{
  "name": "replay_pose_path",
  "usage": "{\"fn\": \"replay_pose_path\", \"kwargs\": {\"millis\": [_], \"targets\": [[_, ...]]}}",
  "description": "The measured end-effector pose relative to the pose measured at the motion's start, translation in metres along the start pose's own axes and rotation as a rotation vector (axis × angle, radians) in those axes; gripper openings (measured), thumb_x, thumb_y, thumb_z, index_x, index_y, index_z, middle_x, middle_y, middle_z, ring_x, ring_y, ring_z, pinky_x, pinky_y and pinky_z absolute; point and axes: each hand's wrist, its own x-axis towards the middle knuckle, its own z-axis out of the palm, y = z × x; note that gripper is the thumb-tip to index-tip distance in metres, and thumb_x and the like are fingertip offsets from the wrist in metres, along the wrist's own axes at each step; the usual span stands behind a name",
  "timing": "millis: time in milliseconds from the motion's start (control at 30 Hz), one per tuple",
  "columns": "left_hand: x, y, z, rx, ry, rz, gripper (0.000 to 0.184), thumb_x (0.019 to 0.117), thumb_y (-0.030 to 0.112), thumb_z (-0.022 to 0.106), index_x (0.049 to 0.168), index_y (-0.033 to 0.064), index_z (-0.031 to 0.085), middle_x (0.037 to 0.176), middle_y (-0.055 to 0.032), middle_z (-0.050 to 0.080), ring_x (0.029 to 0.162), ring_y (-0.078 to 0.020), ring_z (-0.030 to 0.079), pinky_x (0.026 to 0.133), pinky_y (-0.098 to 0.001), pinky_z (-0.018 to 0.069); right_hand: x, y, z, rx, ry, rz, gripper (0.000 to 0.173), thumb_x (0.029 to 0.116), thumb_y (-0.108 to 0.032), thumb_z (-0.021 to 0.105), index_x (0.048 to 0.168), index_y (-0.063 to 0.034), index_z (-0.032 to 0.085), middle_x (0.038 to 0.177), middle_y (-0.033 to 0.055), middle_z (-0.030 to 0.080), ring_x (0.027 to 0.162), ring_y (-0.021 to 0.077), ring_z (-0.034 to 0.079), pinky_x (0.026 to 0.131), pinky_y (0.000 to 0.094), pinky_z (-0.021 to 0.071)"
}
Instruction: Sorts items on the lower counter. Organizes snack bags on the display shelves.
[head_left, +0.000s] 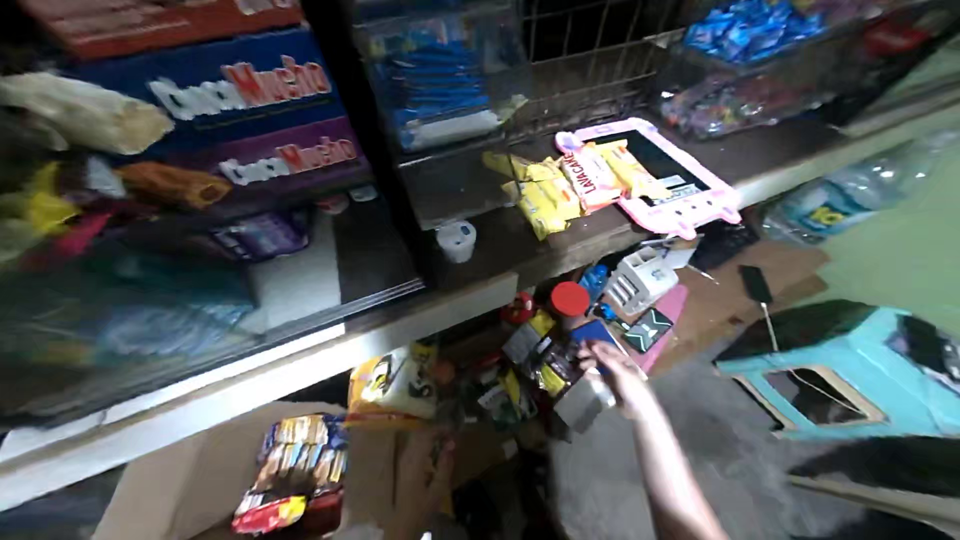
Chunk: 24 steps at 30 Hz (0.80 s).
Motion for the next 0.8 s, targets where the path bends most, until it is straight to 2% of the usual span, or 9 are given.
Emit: {"fn": "replay_pose_path", "kwargs": {"millis": [67,100,133,200,333,467,567,667,800], "targets": [[0.02,-0.021,0.043,0.024,-0.383,-0.174,0.033,0.0996,0.012,0.06,0.126,-0.0071,0.066,0.126,-0.0264,0.066,0.121,-0.0415,0.062,0.107,-0.0548,0.0467,0.042,0.074,0.004,-0.066,0.179,0.345,0.038,0.1111,-0.023,0.043,0.138,0.0031,0.051,0.108,0.0136,0.061,0.081,0.016,0.058,0.07,0.0324,0.0494],[0.036,-0.032,0.063,0.035,-0.52,-0.229,0.037,0.1015,0.017,0.06,0.132,-0.0031,0.064,0.136,-0.0251,0.061,0.13,-0.0413,0.056,0.113,-0.0549,0.0405,0.057,0.11,0.003,-0.096,0.246,0.451,0.042,0.11,-0.026,0.047,0.138,0.004,0.053,0.115,0.0203,0.062,0.091,0.0247,0.059,0.078,0.0408,0.0497],[0.055,-0.041,0.082,0.067,-0.63,-0.273,0.042,0.1035,0.023,0.058,0.139,0.001,0.059,0.145,-0.0226,0.055,0.137,-0.0382,0.05,0.116,-0.0518,0.0374,0.066,0.142,0.001,-0.086,0.276,0.537,0.046,0.1092,-0.028,0.05,0.141,0.0055,0.051,0.129,0.0276,0.059,0.11,0.0354,0.06,0.092,0.0505,0.0494],[0.093,-0.054,0.121,0.149,-0.704,-0.295,0.047,0.1045,0.029,0.057,0.146,0.0054,0.054,0.152,-0.019,0.049,0.141,-0.0326,0.047,0.118,-0.0457,0.0373,0.079,0.194,0.003,-0.037,0.289,0.621,0.053,0.1097,-0.031,0.048,0.143,0.0096,0.047,0.141,0.0329,0.051,0.127,0.0434,0.054,0.105,0.0568,0.0436],[0.162,-0.064,0.194,0.29,-0.724,-0.383,0.059,0.1055,0.031,0.055,0.156,0.0056,0.037,0.161,-0.0174,0.037,0.147,-0.0322,0.04,0.12,-0.0455,0.0332,0.09,0.231,0.011,-0.092,0.27,0.54,0.05,0.1098,-0.035,0.047,0.133,0.0074,0.059,0.13,0.0282,0.062,0.118,0.0382,0.061,0.101,0.0537,0.0482],[0.194,-0.078,0.246,0.335,-0.712,-0.511,0.067,0.1065,0.03,0.053,0.16,0.0019,0.024,0.155,-0.0247,0.043,0.142,-0.0375,0.045,0.117,-0.0501,0.0363,0.109,0.248,0.01,-0.016,0.374,0.573,0.053,0.1061,-0.038,0.055,0.135,0.0066,0.058,0.131,0.0295,0.062,0.122,0.041,0.06,0.105,0.0559,0.0466],[0.201,-0.076,0.262,0.346,-0.705,-0.583,0.062,0.1049,0.029,0.056,0.155,0.0,0.034,0.15,-0.0267,0.048,0.139,-0.0397,0.048,0.115,-0.052,0.0388,0.114,0.243,0.013,0.082,0.395,0.582,0.053,0.1076,-0.034,0.053,0.141,0.0077,0.051,0.134,0.0325,0.057,0.123,0.0431,0.057,0.103,0.0578,0.0452],[0.206,-0.056,0.266,0.379,-0.74,-0.543,0.04,0.1059,0.026,0.054,0.134,-0.0011,0.061,0.137,-0.0239,0.06,0.13,-0.0375,0.056,0.111,-0.052,0.0415,0.119,0.239,0.012,0.109,0.403,0.59,0.055,0.1074,-0.036,0.052,0.14,0.008,0.051,0.134,0.032,0.058,0.123,0.0422,0.058,0.105,0.0569,0.0451],[0.194,-0.01,0.276,0.4,-0.923,-0.304,0.036,0.1075,0.02,0.047,0.134,0.0002,0.061,0.14,-0.0217,0.058,0.131,-0.037,0.056,0.11,-0.052,0.043,0.112,0.231,0.006,0.387,0.437,0.528,0.067,0.1104,-0.051,0.029,0.148,0.0024,0.044,0.14,0.0298,0.052,0.122,0.0388,0.055,0.097,0.0569,0.0476]]}}
